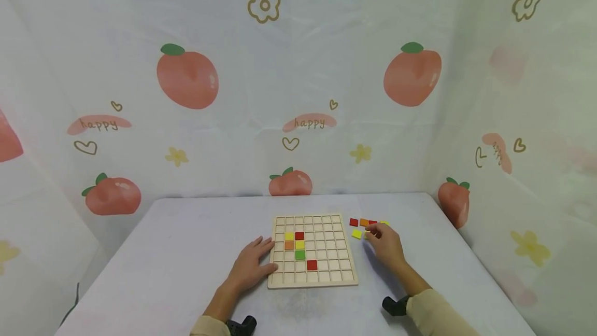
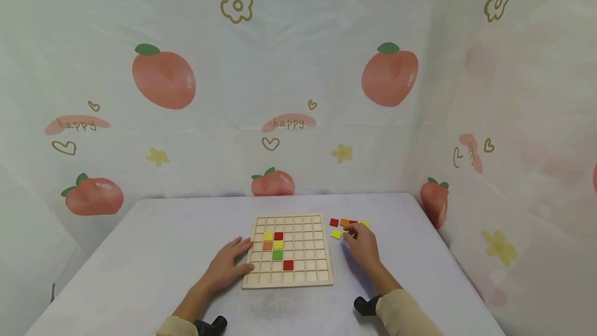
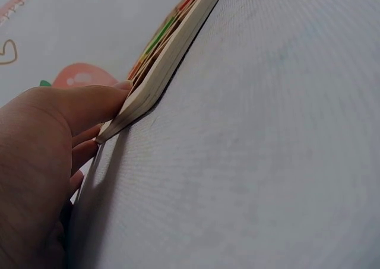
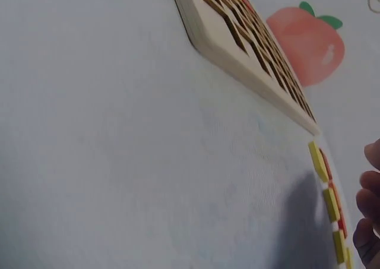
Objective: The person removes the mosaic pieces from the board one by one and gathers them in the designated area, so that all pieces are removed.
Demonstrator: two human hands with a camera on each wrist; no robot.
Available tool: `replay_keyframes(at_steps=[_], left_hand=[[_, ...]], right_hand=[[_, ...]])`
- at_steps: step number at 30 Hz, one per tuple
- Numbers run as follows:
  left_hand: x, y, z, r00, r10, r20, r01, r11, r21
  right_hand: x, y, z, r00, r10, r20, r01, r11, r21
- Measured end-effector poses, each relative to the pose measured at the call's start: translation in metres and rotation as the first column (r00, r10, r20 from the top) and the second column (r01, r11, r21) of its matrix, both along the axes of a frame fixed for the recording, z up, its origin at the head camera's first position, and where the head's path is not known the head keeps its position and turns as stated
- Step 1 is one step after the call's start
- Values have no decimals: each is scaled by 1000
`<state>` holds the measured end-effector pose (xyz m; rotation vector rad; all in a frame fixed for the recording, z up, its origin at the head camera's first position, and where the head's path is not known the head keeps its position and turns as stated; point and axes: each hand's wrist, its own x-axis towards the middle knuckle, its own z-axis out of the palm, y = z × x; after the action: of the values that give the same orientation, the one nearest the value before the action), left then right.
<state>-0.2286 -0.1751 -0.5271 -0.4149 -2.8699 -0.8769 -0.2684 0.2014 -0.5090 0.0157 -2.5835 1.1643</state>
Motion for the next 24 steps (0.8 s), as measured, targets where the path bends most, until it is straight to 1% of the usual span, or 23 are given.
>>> replay_keyframes(at_steps=[5,15,19,24], left_hand=[[0,0,-1,1000,5,9,-5,1000,4],[0,0,-2,1000,4,-4,-4,1000,-3],[-1,0,-2,1000,5,-15,-5,1000,-11],[-1,0,-1,1000,8,-14,-8,1000,-11]], right_hand=[[3,-12,3,998,54,-39,-55,998,-18],[8,-34,7,990,134,-48,-137,989,-62],[9,-42,9,984,176,-32,-178,982,-69],[15,-53,13,970,244,-2,-244,966,-86]])
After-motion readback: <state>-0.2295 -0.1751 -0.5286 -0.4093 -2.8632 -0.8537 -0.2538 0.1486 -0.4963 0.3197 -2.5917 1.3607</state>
